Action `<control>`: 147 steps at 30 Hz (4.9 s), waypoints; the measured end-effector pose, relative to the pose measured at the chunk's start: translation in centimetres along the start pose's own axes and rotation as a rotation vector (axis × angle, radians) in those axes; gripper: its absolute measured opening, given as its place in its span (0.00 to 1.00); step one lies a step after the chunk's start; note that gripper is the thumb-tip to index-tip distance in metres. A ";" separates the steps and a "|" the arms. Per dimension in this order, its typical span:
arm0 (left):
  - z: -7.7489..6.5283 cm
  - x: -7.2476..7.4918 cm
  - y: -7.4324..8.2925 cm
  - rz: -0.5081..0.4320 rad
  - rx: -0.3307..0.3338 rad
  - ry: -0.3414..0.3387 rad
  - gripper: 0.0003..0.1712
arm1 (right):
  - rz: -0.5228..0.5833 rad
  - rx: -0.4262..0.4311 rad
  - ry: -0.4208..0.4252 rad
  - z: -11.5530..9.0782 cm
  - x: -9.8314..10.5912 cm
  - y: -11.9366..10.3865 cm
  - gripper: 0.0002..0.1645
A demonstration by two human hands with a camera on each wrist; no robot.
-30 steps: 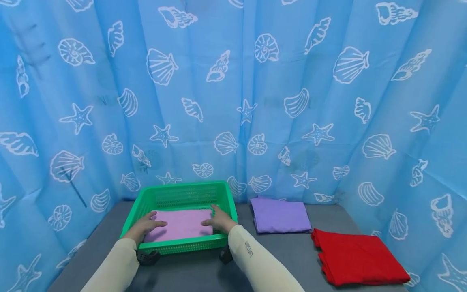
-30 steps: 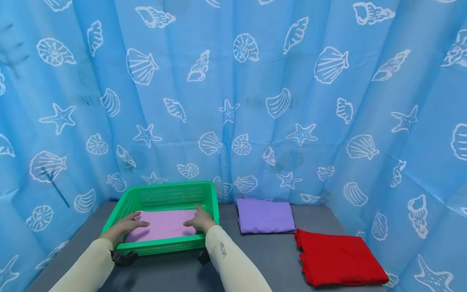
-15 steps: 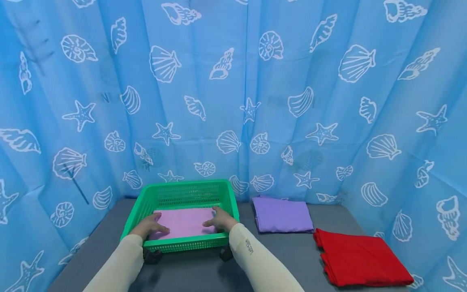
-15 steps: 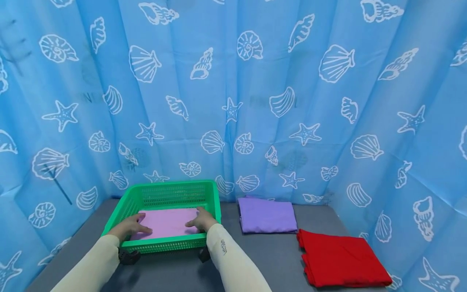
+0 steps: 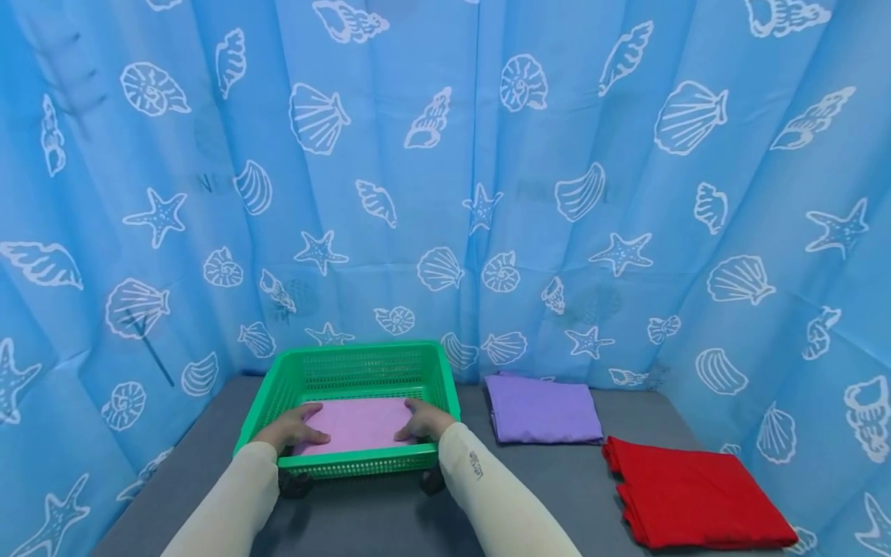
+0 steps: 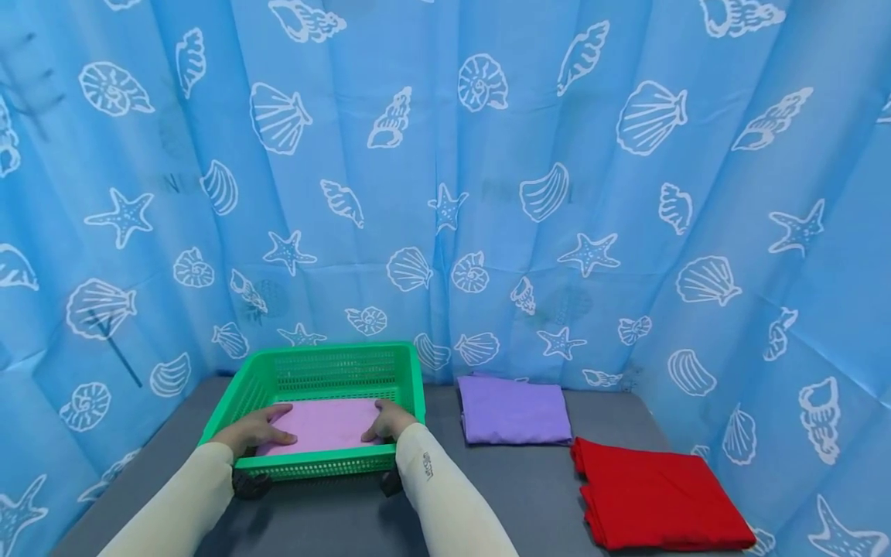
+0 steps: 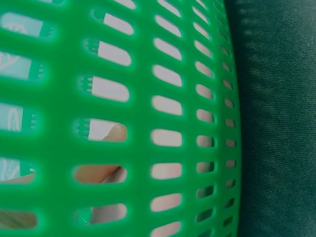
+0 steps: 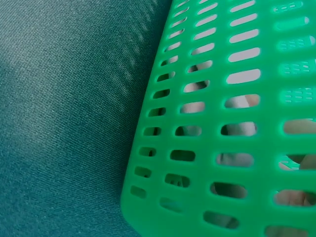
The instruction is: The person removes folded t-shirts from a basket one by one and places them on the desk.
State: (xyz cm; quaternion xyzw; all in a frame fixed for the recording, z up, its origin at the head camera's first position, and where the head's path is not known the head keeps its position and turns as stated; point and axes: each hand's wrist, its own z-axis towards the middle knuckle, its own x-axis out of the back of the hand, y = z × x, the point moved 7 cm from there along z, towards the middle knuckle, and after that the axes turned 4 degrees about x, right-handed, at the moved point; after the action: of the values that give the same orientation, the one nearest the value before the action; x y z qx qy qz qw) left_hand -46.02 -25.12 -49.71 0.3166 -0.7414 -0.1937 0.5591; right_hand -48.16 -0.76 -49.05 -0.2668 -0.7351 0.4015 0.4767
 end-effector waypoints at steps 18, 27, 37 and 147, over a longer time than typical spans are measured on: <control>0.2 0.2 -0.3 -0.078 0.023 0.006 0.45 | -0.001 -0.057 -0.006 -0.1 -0.2 -0.1 0.40; -0.2 0.2 -0.2 -0.160 0.034 -0.019 0.44 | 0.037 -0.065 -0.006 0.1 -0.3 0.0 0.40; -0.4 0.2 -0.5 -0.194 0.035 -0.026 0.45 | 0.107 -0.049 -0.011 0.2 -0.6 -0.1 0.38; -6.9 -7.0 13.7 -0.421 -0.270 0.102 0.43 | 0.268 0.158 0.316 -13.9 15.2 7.1 0.43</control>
State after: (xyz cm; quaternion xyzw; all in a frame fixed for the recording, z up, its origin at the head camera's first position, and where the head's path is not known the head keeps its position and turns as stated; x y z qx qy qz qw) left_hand -41.74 -9.99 -43.83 0.3958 -0.5973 -0.3872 0.5802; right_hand -41.55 19.47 -44.52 -0.3836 -0.5752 0.4710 0.5478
